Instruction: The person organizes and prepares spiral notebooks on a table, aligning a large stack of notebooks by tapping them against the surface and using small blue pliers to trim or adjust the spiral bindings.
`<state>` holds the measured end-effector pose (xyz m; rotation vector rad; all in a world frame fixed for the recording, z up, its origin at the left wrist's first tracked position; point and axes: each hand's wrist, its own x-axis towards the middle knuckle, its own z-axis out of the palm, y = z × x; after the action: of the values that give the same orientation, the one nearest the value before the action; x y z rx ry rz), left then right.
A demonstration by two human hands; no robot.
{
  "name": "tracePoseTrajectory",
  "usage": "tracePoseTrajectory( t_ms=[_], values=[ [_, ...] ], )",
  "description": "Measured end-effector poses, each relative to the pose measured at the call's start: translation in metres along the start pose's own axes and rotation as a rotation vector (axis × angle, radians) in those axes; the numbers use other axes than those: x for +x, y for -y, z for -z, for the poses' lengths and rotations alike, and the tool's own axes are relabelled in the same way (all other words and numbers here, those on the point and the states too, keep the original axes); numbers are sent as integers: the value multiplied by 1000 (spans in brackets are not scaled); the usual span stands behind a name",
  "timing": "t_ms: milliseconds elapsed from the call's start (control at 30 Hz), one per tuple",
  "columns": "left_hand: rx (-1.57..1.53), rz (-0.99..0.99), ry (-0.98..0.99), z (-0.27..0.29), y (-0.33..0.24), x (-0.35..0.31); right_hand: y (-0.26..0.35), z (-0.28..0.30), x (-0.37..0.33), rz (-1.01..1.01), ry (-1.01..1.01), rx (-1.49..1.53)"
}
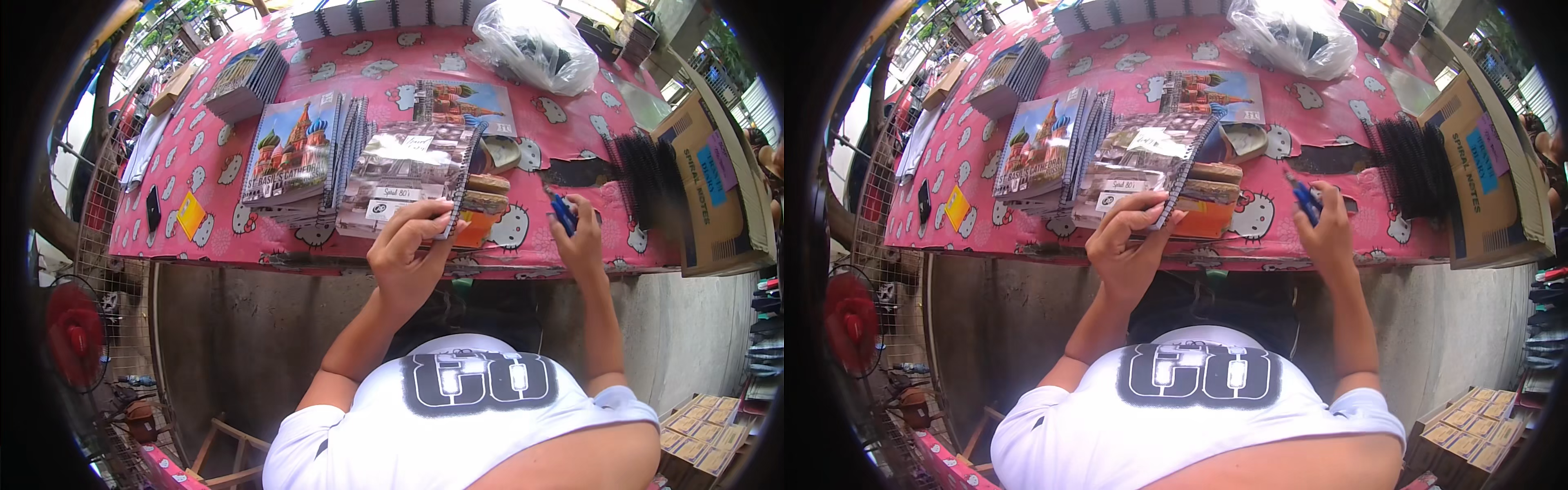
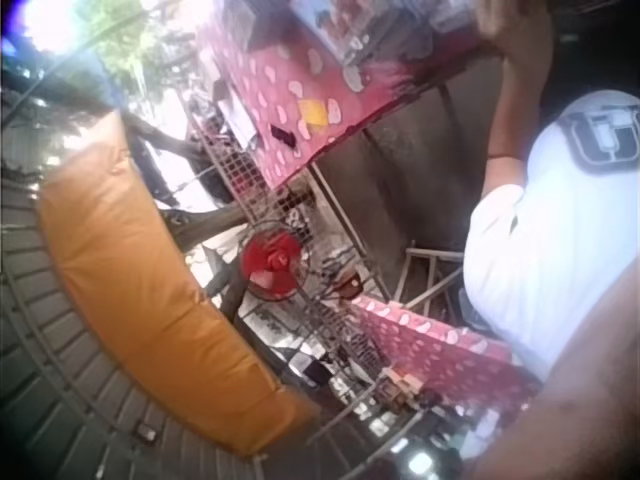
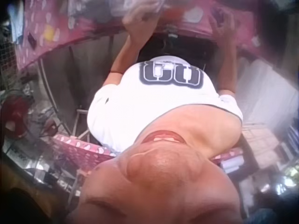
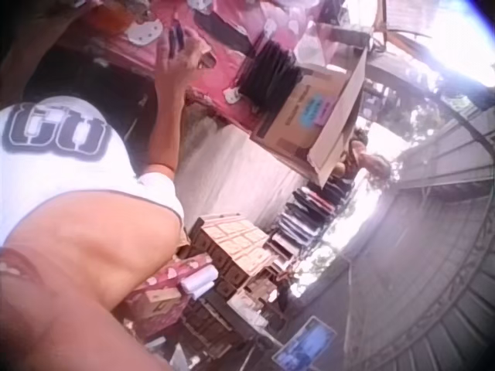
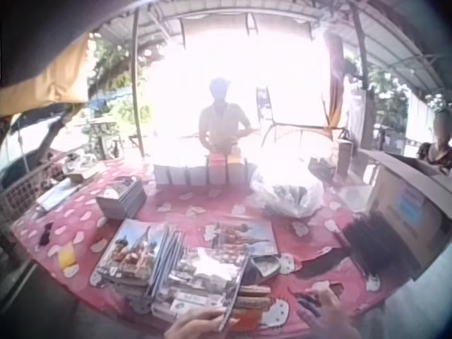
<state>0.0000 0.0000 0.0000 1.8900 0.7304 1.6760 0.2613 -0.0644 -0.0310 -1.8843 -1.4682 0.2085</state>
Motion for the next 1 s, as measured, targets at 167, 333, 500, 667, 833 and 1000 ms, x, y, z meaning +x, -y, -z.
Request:
tracePoseTrajectory(
  t_ms=[167,333,500,667,833,1000],
  values=[
    [30,-122,-21,-2,3,8,93,12,-22,395,121,274],
    [-22,-79,-5,-7,1,4,105,8,-19,468,136,170],
    [-34,-96,1,2,3,1,92,3,-14,-148,725,883],
    [50,-267,-14,9,-1,24,96,-2,-10,-183,790,1070],
    [-55,-142,-685,87,1,87,55,21,11,128,-21,306],
    [153,-670,-872,183,-24,171,-41,-5,8,201,-43,-225]
  ],
)
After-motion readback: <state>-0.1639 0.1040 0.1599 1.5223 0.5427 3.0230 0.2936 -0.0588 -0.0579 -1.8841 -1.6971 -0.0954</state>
